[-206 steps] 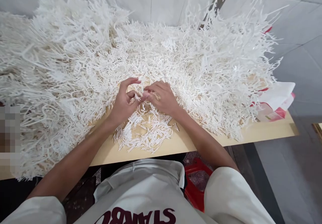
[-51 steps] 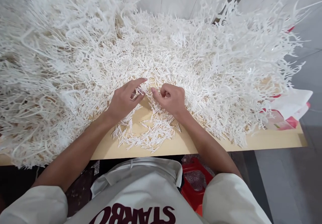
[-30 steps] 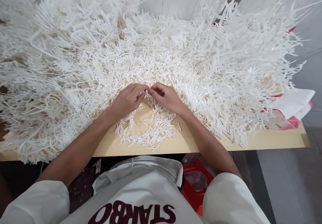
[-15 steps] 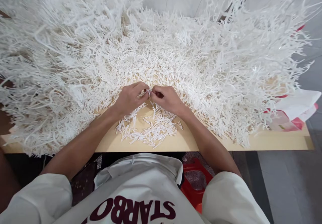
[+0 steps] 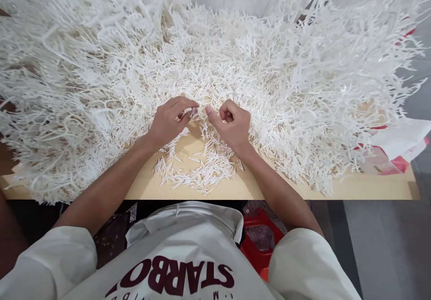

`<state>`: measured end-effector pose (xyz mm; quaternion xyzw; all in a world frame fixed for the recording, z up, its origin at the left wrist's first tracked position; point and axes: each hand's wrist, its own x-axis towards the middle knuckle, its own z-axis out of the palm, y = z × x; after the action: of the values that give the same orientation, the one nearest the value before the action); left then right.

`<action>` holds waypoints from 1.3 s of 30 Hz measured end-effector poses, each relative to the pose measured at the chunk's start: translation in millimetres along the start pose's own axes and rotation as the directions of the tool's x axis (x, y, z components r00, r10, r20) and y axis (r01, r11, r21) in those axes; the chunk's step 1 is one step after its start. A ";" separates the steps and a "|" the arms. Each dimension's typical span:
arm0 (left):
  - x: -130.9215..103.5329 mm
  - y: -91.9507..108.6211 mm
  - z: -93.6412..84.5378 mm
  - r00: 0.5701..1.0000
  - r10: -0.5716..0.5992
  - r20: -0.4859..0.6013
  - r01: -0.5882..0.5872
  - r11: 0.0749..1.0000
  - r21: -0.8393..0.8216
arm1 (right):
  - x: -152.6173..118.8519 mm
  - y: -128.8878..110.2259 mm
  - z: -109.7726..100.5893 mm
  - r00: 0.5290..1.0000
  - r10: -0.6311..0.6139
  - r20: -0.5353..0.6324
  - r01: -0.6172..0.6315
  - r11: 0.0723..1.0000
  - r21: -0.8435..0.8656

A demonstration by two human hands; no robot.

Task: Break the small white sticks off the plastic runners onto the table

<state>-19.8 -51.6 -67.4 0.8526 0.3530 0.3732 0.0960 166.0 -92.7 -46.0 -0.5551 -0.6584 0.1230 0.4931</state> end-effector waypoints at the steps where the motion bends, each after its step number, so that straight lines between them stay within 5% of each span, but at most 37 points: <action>1: -0.9 1.1 1.6 1.000 0.012 -0.017 -0.011 1.000 0.013 | 2.5 2.0 0.0 0.999 0.029 0.042 -0.029 1.000 0.006; 5: -2.9 -1.6 4.0 0.995 0.061 -0.073 -0.057 0.997 0.049 | 3.9 3.5 5.1 0.953 0.007 0.304 0.012 0.998 -0.062; 8: -3.2 -3.4 3.1 0.991 0.105 -0.083 -0.100 0.993 0.061 | 3.0 4.6 8.4 0.928 -0.002 0.374 0.048 0.992 -0.116; 14: -1.5 5.4 -3.9 0.994 -0.068 0.087 0.074 0.996 -0.059 | 5.5 9.0 6.5 0.924 -0.112 0.365 0.138 0.990 -0.044; 18: -0.5 9.3 -6.5 0.965 -0.132 0.227 0.122 0.991 0.058 | 4.9 8.1 6.4 0.930 -0.110 0.351 0.126 0.992 -0.025; 25: -4.7 4.5 0.1 0.998 0.033 0.050 -0.044 0.968 0.249 | 5.7 3.0 3.0 0.940 -0.057 0.335 0.069 0.997 -0.025; 27: -3.9 -0.6 0.4 0.999 -0.039 0.017 0.032 0.957 0.287 | -0.6 -4.3 3.0 0.894 -0.154 0.420 0.139 0.988 0.066; 31: 0.0 -16.7 -3.6 0.974 -0.212 -0.084 0.228 0.928 0.294 | -20.5 -23.5 4.8 0.618 -0.571 0.540 0.437 0.821 0.368; 32: 0.8 -19.5 -4.9 0.970 -0.221 -0.105 0.241 0.934 0.265 | -23.3 -26.0 4.9 0.614 -0.601 0.512 0.478 0.799 0.366; 34: 1.6 -20.4 -6.2 0.977 -0.176 -0.124 0.200 0.953 0.227 | -22.8 -25.7 3.8 0.776 -0.509 0.374 0.447 0.861 0.244; 36: 0.7 -15.4 -5.4 0.992 -0.056 -0.112 0.083 0.964 0.252 | -15.4 -19.2 1.8 0.956 -0.240 0.169 0.229 0.970 0.086; 39: -2.9 -3.9 -2.0 0.991 0.102 -0.082 -0.071 0.946 0.317 | -1.9 -6.7 0.2 0.994 0.018 0.109 -0.016 1.000 -0.023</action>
<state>-24.7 -51.0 -69.3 0.8525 0.3742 0.3573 -0.0744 161.6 -96.6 -42.3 -0.5586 -0.6809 0.1502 0.4492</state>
